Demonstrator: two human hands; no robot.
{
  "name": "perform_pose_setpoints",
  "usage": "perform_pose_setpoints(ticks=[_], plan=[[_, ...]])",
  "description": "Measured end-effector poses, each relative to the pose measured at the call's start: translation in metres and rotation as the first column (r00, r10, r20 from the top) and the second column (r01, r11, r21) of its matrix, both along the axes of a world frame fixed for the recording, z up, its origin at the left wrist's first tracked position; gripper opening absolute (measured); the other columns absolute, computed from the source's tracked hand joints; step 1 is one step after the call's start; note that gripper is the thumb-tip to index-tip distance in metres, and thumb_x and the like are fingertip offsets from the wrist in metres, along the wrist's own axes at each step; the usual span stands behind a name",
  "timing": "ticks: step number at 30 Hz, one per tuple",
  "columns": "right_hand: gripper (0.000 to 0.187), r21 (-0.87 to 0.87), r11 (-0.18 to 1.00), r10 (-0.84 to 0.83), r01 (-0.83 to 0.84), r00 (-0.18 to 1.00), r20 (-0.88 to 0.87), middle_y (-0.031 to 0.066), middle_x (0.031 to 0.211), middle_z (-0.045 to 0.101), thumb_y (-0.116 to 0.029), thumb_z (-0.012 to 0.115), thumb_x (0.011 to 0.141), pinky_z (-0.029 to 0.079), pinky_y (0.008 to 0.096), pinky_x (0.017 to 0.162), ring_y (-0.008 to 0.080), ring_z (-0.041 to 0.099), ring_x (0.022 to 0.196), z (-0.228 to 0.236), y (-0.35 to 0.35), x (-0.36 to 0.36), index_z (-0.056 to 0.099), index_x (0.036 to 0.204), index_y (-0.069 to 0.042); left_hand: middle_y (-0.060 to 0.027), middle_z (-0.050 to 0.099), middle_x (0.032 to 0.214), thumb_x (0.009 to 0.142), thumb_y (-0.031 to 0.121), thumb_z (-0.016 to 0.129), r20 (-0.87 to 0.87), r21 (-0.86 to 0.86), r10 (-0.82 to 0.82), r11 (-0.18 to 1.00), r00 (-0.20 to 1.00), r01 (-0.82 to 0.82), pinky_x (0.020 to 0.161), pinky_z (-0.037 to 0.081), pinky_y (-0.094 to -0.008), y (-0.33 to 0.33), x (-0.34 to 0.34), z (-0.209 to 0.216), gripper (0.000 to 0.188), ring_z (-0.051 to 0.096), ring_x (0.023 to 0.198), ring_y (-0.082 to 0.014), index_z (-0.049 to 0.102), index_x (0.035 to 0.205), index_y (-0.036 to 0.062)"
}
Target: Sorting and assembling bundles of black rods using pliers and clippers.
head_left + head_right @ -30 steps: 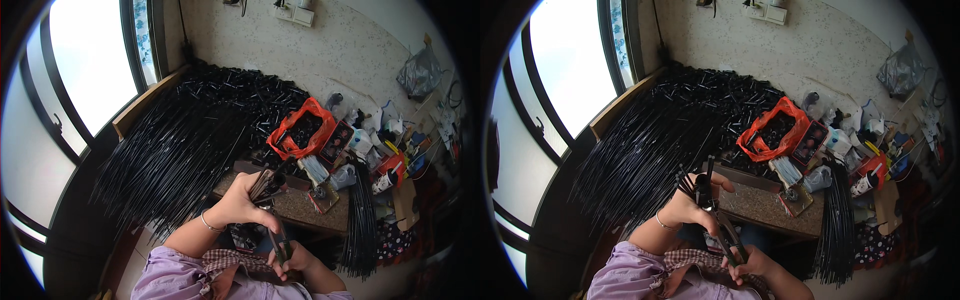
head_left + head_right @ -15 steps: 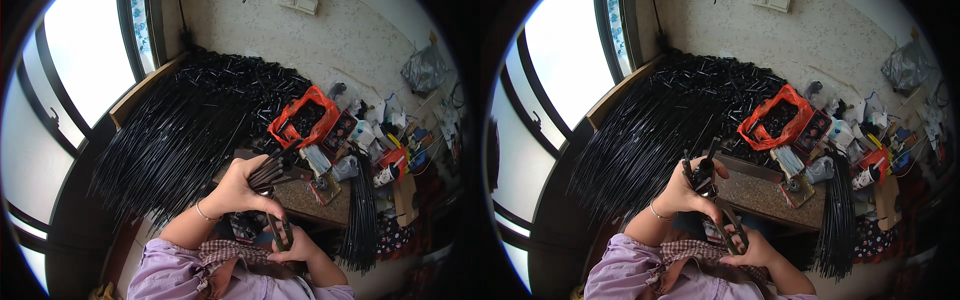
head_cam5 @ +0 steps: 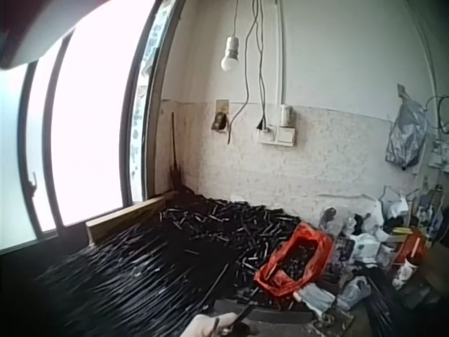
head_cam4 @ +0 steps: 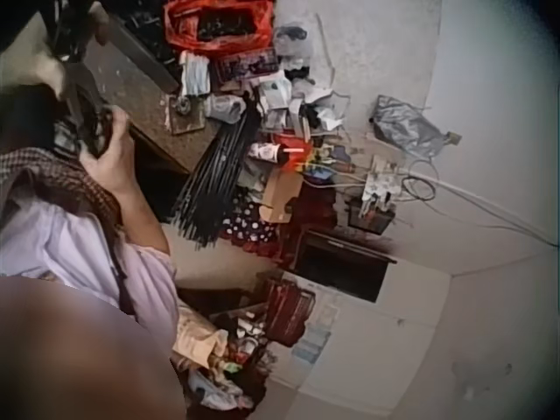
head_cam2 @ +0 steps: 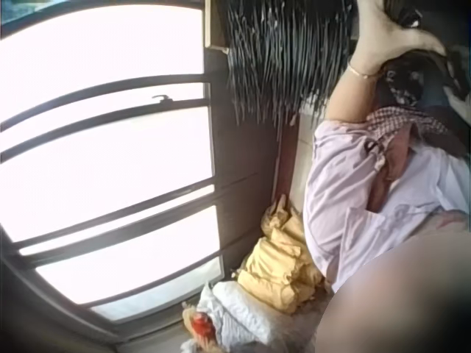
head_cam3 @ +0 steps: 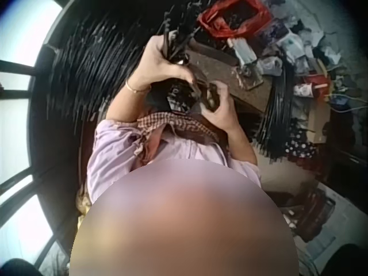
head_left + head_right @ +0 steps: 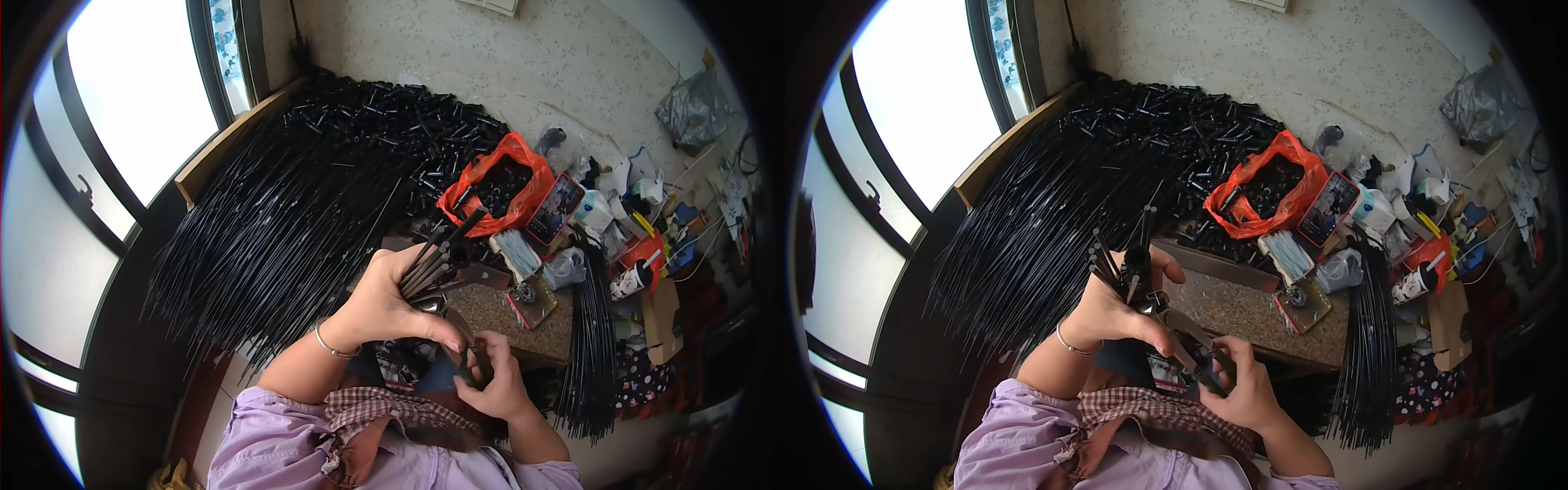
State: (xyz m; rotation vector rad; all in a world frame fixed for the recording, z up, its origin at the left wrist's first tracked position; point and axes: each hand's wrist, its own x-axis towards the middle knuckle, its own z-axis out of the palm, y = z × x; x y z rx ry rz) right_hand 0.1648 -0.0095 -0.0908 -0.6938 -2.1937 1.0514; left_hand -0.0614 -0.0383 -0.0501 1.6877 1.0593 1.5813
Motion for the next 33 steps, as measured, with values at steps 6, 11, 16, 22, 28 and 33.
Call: perform_pose_setpoints(ticks=[6,11,16,22,28,33], plan=[[0.028,-0.919,0.068,0.289,-0.389,0.889,-0.356,0.0116,0.067,0.06,-0.007,0.063,0.079,0.046,0.026,0.052,0.0185,0.059,0.054,-0.005,-0.006,0.023,0.053,0.102,0.006,0.0048,0.051,0.065,0.033,0.055,0.083,0.271,-0.044,-0.003,0.999,0.962,0.016,0.047,0.033,-0.0171,0.008,0.001,-0.008,0.084,0.043,0.053,-0.0017,0.058,0.091,-0.0011],[0.053,-0.78,0.52,0.459,-0.347,0.884,-0.088,0.0049,0.065,0.058,-0.004,0.072,0.07,0.043,0.0213,0.05,0.0095,0.055,0.051,-0.005,0.005,0.006,0.043,0.113,0.003,0.0058,0.049,0.063,0.033,0.051,0.086,0.042,0.072,0.03,0.997,0.999,-0.033,0.046,0.032,-0.0175,0.009,0.001,-0.006,0.084,0.042,0.054,-0.0016,0.058,0.093,-0.0009],[0.045,0.449,0.888,-0.136,0.097,0.989,0.056,0.0111,0.078,0.056,-0.002,0.064,0.073,0.046,0.0296,0.058,0.0199,0.056,0.064,-0.004,0.008,-0.001,0.042,0.112,0.001,0.0053,0.05,0.063,0.033,0.044,0.089,0.061,0.086,0.071,0.993,0.996,-0.076,0.046,0.032,-0.017,0.002,-0.005,-0.009,0.082,0.041,0.054,-0.0011,0.058,0.094,-0.0015],[0.045,-0.582,0.735,0.409,-0.348,0.912,-0.029,0.0096,0.089,0.056,-0.006,0.045,0.09,0.047,0.0263,0.067,0.0159,0.058,0.073,-0.013,-0.004,0.005,0.028,0.131,0.003,0.0044,0.049,0.061,0.043,0.03,0.089,0.122,0.11,0.049,0.992,0.991,-0.063,0.047,0.03,-0.0192,0.007,0.001,-0.005,0.057,0.042,0.053,-0.0039,0.062,0.084,0.0005],[0.057,-0.846,0.281,0.432,-0.454,0.846,-0.311,0.0175,0.086,0.059,-0.01,0.042,0.092,0.048,0.0303,0.063,0.0229,0.06,0.069,0.005,0.013,0.01,0.011,0.139,0.0,0.0035,0.049,0.057,0.059,0.015,0.081,-0.03,0.064,0.057,0.996,0.998,-0.055,0.048,0.036,-0.0182,-0.001,-0.001,0.011,0.032,0.042,0.054,-0.0012,0.059,0.076,-0.0001],[0.017,-0.831,0.34,0.33,-0.439,0.884,-0.332,0.0078,0.065,0.054,-0.009,0.052,0.088,0.04,0.0222,0.049,0.0108,0.05,0.054,-0.026,-0.016,-0.005,0.049,0.1,0.002,0.0036,0.053,0.062,0.06,0.011,0.078,0.136,-0.023,0.059,0.998,0.989,-0.057,0.048,0.035,-0.0182,0.0,0.01,-0.002,0.026,0.044,0.055,-0.0013,0.058,0.074,0.0019]])
